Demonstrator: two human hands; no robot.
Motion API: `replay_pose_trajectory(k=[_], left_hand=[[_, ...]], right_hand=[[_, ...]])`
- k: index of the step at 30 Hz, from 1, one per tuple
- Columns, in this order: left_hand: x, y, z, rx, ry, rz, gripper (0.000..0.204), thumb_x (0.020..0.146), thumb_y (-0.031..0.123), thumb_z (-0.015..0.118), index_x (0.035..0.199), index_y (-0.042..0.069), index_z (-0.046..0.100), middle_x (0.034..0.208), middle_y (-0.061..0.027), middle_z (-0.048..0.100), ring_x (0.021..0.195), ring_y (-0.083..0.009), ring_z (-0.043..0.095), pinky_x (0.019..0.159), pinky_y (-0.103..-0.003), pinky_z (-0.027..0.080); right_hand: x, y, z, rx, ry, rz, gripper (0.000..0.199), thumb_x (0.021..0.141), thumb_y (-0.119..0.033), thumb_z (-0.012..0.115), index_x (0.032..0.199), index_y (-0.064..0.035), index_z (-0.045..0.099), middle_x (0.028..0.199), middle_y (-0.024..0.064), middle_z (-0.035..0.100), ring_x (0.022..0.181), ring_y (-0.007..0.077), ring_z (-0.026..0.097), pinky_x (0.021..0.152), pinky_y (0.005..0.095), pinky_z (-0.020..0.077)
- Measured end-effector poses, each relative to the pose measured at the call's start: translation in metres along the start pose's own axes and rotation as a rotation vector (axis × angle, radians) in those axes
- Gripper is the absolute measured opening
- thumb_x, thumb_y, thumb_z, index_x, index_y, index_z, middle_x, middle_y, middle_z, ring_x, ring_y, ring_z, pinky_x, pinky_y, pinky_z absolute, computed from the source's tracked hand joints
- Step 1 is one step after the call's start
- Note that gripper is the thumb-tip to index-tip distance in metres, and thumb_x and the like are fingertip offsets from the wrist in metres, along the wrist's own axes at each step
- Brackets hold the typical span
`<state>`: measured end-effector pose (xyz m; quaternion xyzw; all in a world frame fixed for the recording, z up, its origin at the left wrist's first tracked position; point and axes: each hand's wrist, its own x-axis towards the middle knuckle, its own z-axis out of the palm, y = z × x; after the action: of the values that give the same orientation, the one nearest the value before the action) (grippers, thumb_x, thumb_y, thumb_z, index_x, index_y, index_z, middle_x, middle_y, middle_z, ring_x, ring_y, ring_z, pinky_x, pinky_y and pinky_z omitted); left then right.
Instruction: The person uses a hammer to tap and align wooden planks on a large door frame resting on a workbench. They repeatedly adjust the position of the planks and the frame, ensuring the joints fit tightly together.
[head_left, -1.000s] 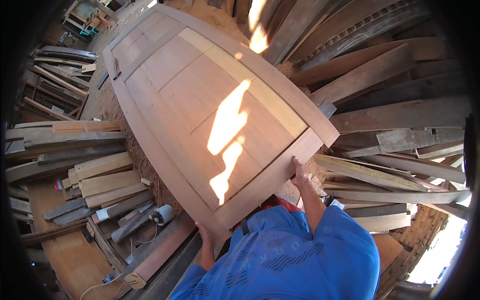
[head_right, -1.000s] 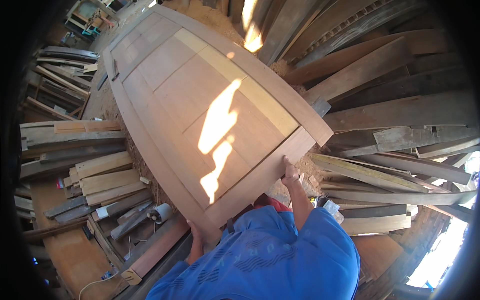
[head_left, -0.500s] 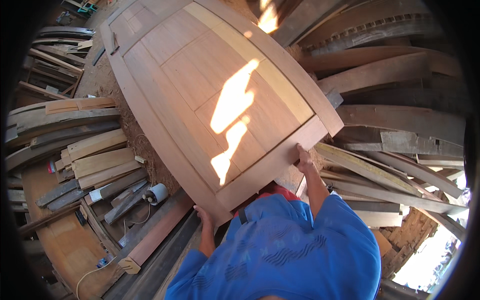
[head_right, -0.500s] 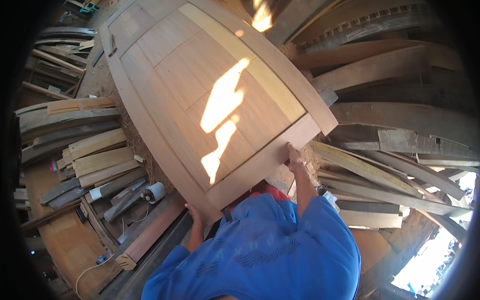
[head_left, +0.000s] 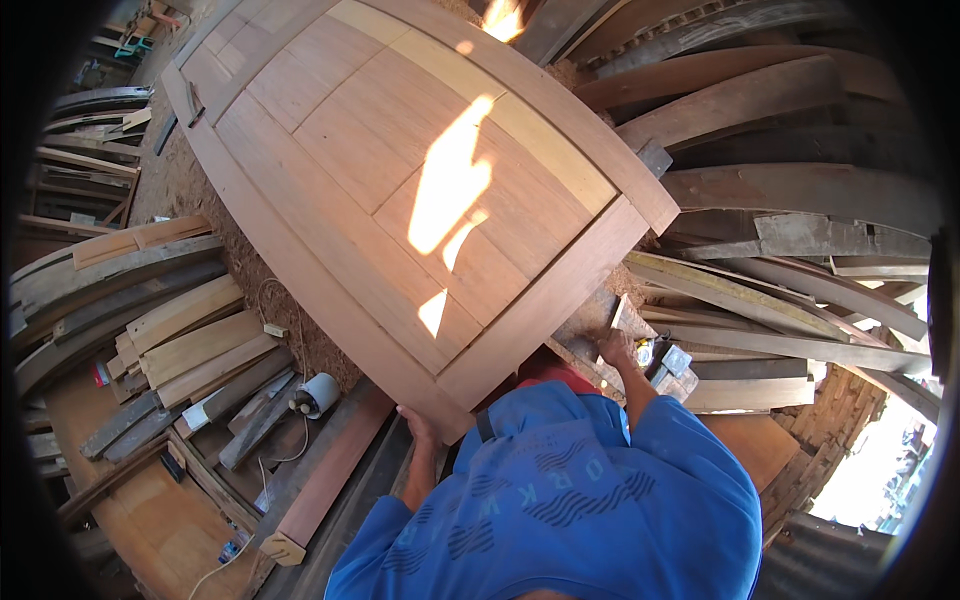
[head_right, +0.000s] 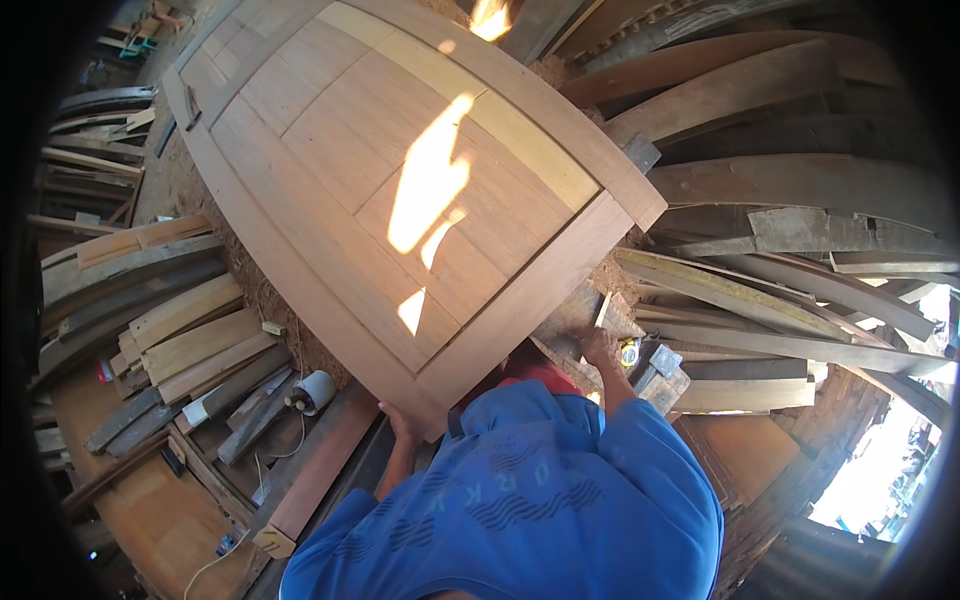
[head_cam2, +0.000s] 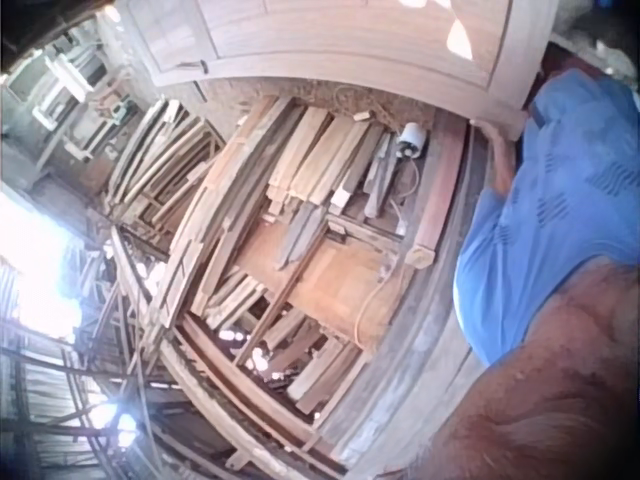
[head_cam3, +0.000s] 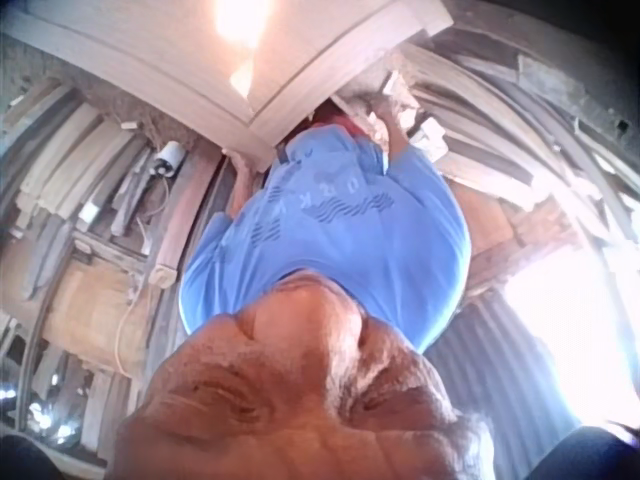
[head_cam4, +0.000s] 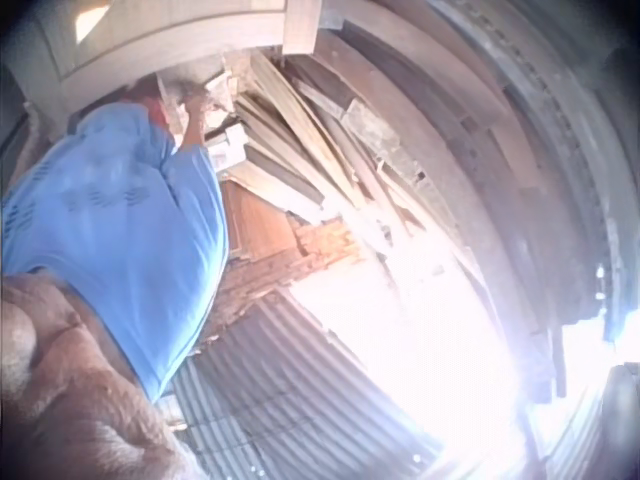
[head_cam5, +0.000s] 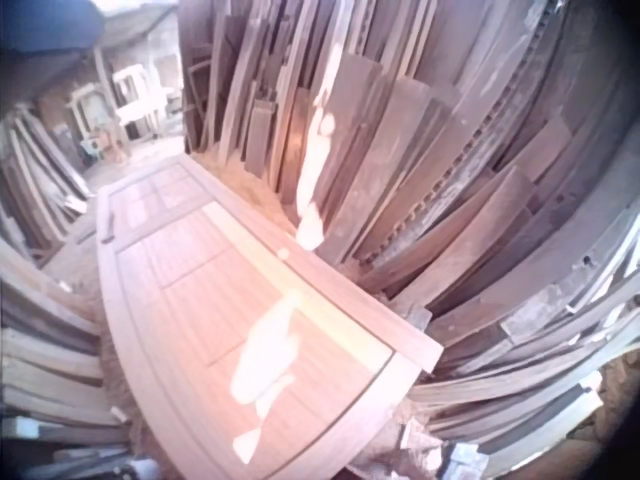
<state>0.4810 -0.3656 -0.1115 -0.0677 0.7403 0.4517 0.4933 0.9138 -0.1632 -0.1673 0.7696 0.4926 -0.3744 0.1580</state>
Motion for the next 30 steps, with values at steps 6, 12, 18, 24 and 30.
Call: replay_pose_trajectory(k=[6,12,18,24,30], left_hand=[[-0.019,-0.011,-0.048,-0.033,0.007,-0.045,0.088,0.1,0.07,0.013,0.155,0.003,0.029,0.155,-0.0166,0.038,0.141,-0.0348,0.039,0.117,-0.045,0.032],[-0.021,-0.016,-0.073,0.048,0.015,-0.056,0.087,0.101,0.068,0.014,0.152,0.001,0.036,0.151,-0.0175,0.045,0.139,-0.0349,0.043,0.115,-0.042,0.034],[-0.024,-0.019,-0.093,0.105,0.013,-0.131,0.088,0.101,0.068,0.014,0.151,-0.001,0.036,0.149,-0.0191,0.047,0.134,-0.0358,0.049,0.111,-0.043,0.04],[-0.01,-0.048,-0.11,0.155,0.073,0.065,0.088,0.101,0.068,0.014,0.151,-0.001,0.038,0.152,-0.0204,0.045,0.14,-0.0363,0.042,0.115,-0.039,0.033],[-0.037,-0.054,-0.08,0.175,0.082,0.078,0.085,0.102,0.066,0.016,0.149,-0.002,0.039,0.152,-0.0204,0.043,0.137,-0.0349,0.046,0.114,-0.039,0.034]], right_hand=[[-0.003,0.03,0.021,0.322,0.124,0.029,0.039,0.084,-0.026,0.057,0.11,0.0028,0.062,0.111,0.0341,0.065,0.106,0.0484,0.063,0.096,0.0528,0.0481],[-0.033,0.034,-0.011,0.474,0.294,0.048,0.033,0.085,-0.024,0.059,0.105,0.0012,0.064,0.085,0.0246,0.071,0.077,0.037,0.073,0.071,0.0461,0.0574],[-0.041,-0.013,-0.032,0.668,0.373,-0.213,0.021,0.088,-0.016,0.058,0.097,0.0028,0.062,0.071,0.0157,0.067,0.057,0.0234,0.068,0.05,0.036,0.0547],[-0.063,-0.063,-0.046,0.727,0.117,-0.255,0.024,0.092,-0.018,0.058,0.103,0.0028,0.062,0.071,0.0115,0.065,0.051,0.0176,0.063,0.042,0.0306,0.0518],[-0.078,-0.024,-0.069,0.683,0.136,-0.361,0.022,0.088,-0.013,0.054,0.09,0.0069,0.063,0.062,0.0162,0.064,0.051,0.0234,0.066,0.044,0.0365,0.0514]])
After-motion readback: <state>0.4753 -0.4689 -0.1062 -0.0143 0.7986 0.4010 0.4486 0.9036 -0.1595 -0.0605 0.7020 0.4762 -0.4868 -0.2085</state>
